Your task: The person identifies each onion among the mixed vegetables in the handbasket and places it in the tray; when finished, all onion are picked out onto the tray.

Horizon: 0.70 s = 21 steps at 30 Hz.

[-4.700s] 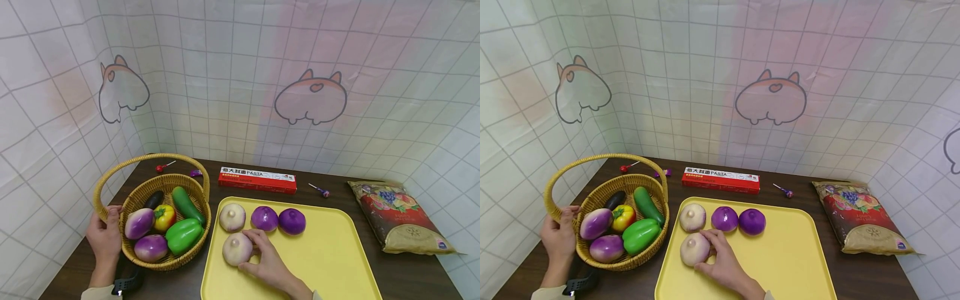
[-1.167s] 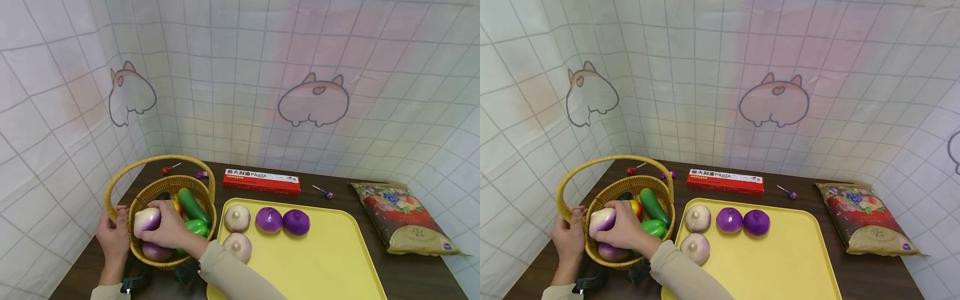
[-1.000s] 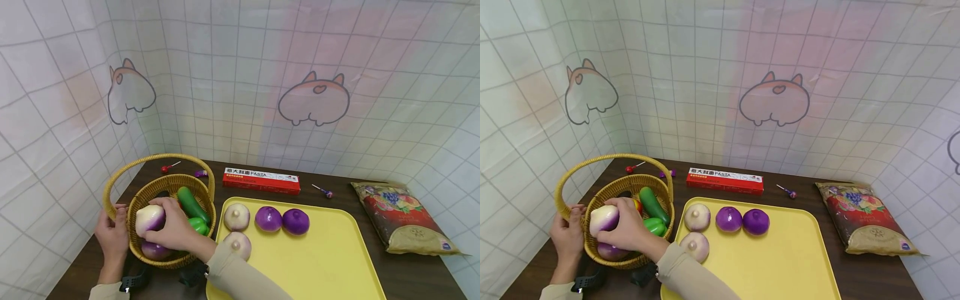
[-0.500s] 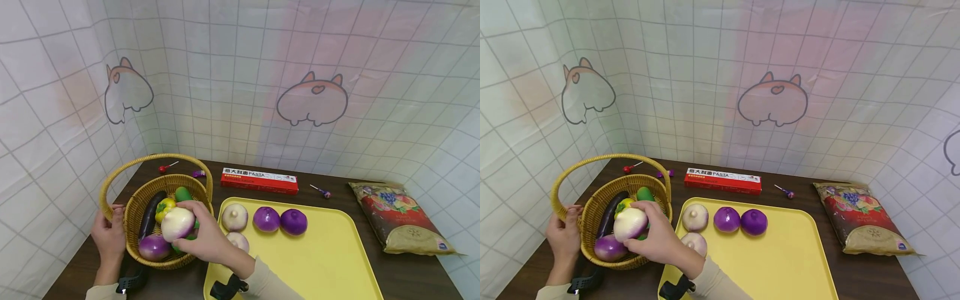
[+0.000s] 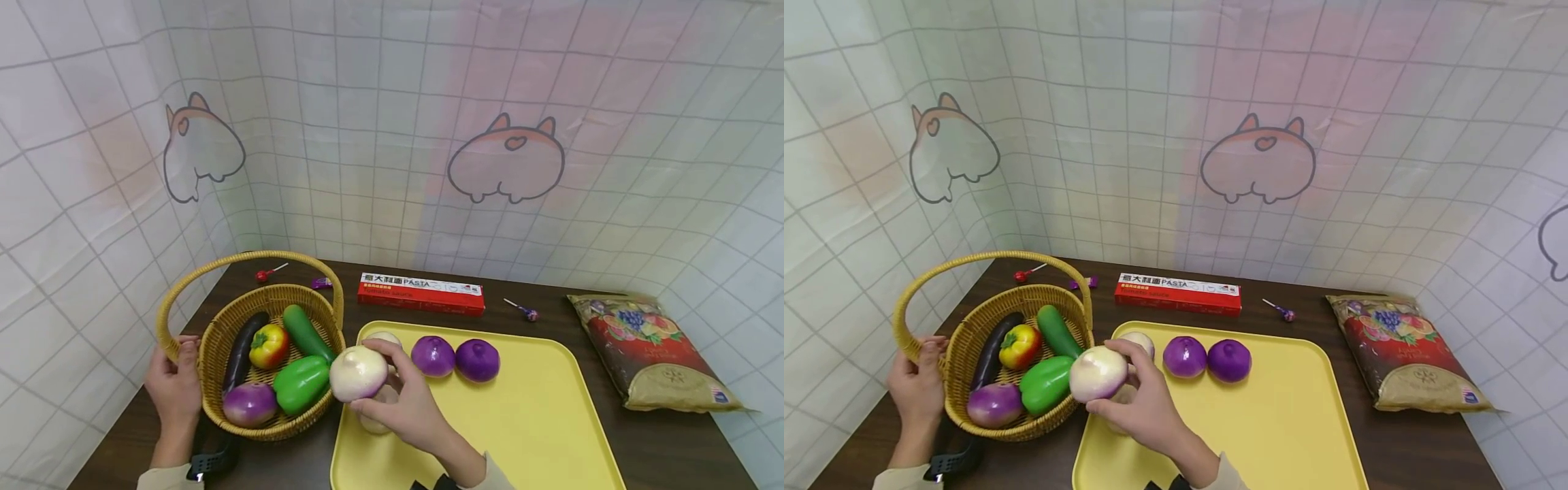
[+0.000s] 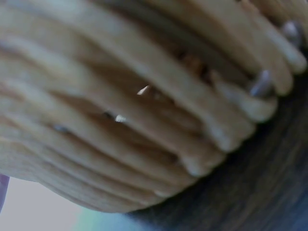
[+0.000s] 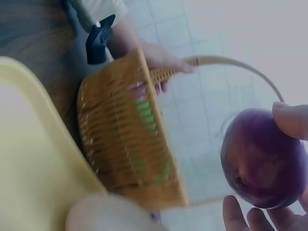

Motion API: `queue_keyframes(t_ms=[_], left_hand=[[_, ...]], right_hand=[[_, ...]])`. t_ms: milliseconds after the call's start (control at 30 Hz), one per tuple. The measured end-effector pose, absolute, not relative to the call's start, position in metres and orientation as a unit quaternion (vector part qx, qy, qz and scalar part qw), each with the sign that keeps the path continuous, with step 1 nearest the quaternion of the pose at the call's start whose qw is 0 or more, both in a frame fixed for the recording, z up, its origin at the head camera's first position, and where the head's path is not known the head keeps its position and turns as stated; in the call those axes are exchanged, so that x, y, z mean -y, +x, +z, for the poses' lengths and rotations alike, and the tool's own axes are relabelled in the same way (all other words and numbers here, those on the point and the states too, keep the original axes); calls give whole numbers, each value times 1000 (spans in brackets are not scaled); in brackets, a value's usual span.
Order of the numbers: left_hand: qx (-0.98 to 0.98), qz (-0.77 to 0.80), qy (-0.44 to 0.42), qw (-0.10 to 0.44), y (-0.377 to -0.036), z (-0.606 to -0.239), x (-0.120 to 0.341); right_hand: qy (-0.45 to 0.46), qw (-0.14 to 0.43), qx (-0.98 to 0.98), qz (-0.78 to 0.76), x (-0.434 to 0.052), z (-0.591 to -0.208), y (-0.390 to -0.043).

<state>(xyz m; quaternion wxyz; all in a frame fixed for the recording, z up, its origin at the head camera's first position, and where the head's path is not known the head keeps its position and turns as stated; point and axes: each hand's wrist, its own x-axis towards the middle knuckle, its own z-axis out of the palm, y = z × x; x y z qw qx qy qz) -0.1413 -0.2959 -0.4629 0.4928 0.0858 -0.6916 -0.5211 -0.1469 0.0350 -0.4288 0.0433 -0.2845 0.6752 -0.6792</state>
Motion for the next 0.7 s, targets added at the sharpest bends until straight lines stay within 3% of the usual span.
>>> queue_keyframes(t_ms=[167, 700], left_hand=[[688, -524, 85, 494, -141, -464, 296], [690, -521, 72, 498, -142, -466, 297]], right_hand=[[-269, 19, -693, -668, -61, -438, -145], [-210, 21, -718, -663, -135, -473, -135]])
